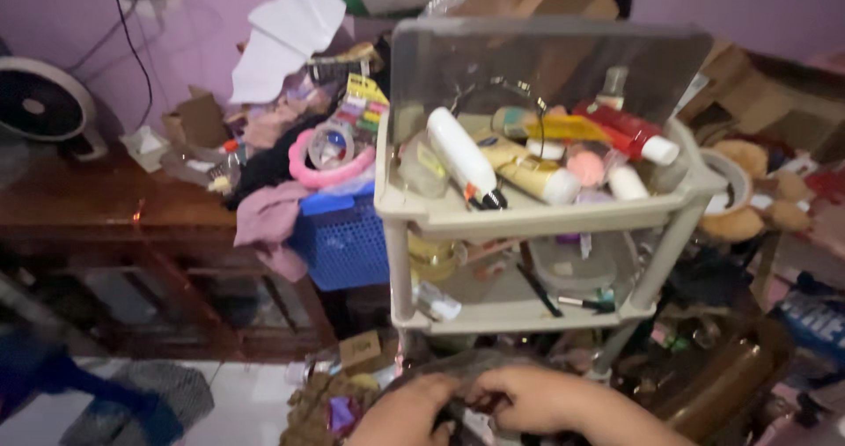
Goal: The person packs a brown handbag with toiletries and cosmetics from a nearby rolling cart, then places the bag on a pile of clothes. The person then opens a gray bag and packs it with items from the same cart. The person closes both bags and places them on the cart.
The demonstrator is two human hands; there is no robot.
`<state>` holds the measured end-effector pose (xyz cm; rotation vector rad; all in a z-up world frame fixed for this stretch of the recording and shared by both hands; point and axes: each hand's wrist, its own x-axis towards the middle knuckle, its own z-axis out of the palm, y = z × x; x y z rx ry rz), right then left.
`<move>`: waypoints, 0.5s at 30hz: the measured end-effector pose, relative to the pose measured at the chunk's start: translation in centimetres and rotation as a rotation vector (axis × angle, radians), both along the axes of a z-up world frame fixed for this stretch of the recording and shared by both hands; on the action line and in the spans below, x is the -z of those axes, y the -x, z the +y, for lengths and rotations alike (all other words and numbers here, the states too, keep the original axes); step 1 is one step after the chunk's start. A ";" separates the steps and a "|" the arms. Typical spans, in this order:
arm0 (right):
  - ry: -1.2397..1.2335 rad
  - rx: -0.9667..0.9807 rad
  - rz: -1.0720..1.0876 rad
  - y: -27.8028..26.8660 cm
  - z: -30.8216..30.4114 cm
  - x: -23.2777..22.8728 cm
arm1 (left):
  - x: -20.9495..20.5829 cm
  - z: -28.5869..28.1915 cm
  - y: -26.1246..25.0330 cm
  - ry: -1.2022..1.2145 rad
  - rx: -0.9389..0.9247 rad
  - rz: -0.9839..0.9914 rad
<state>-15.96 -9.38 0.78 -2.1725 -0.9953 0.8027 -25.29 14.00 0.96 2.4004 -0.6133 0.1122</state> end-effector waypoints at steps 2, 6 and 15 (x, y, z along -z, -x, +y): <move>0.045 -0.030 -0.131 0.4 -0.5 -4.4 | -2.5 -0.6 -0.7 -0.047 0.075 0.053; -0.111 0.060 -0.253 0.5 -1.5 -12.2 | -9.0 -2.1 -0.8 0.090 -0.056 -0.273; -0.008 0.693 -1.095 -8.9 0.7 -21.2 | -21.0 -4.6 -13.1 -0.377 -0.354 -0.933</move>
